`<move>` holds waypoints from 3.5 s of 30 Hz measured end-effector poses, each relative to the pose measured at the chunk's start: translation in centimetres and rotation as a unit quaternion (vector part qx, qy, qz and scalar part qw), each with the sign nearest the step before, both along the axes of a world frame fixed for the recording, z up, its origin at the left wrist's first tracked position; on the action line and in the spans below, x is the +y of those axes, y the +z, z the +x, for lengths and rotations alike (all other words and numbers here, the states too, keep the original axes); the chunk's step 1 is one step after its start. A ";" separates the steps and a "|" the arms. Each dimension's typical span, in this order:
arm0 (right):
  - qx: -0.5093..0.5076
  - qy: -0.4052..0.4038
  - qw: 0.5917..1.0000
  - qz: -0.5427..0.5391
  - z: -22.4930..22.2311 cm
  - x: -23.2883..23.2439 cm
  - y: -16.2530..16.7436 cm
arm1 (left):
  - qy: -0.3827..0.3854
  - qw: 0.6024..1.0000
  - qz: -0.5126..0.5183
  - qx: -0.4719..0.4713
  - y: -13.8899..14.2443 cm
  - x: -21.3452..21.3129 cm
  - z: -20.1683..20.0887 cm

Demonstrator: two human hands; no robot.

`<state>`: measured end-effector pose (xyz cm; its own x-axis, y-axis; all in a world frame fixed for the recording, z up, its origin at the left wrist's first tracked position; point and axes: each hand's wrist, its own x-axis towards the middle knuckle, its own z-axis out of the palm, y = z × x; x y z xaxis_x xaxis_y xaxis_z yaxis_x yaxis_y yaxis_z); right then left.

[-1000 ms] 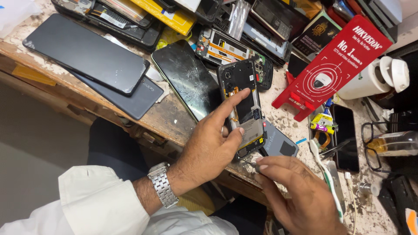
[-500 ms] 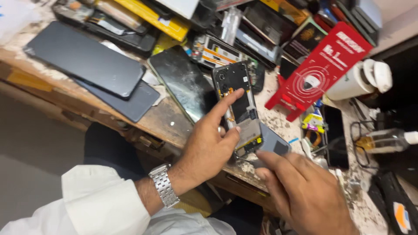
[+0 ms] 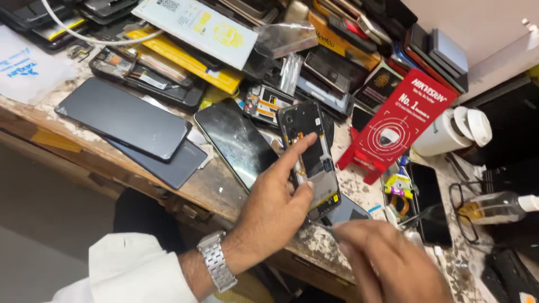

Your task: The person uses a screwdriver to remove screws from the back of a disassembled smartphone. They then use a prying tool to lift and disconnect internal components while the phone remains open on the workbench.

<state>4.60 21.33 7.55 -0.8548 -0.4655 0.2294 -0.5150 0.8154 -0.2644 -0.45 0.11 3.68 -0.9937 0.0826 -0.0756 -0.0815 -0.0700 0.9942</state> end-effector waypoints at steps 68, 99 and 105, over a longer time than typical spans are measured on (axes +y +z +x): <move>0.095 0.047 0.989 -0.107 -0.9 -2.0 0.3 | 0.033 0.994 0.028 0.102 0.6 0.4 -0.9; 0.021 -0.223 0.894 -0.388 -0.2 3.0 -8.3 | 0.042 0.989 0.112 0.083 -2.6 -0.6 1.3; 0.008 -0.226 0.907 -0.356 -0.7 2.9 -8.6 | 0.024 0.994 0.094 0.053 -3.0 0.0 1.6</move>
<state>3.93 24.21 -1.02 -0.9150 0.2036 0.3484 -0.1787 0.5696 -0.8022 1.14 0.07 0.65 -0.9984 0.0384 0.0413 0.0300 -0.2575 0.9658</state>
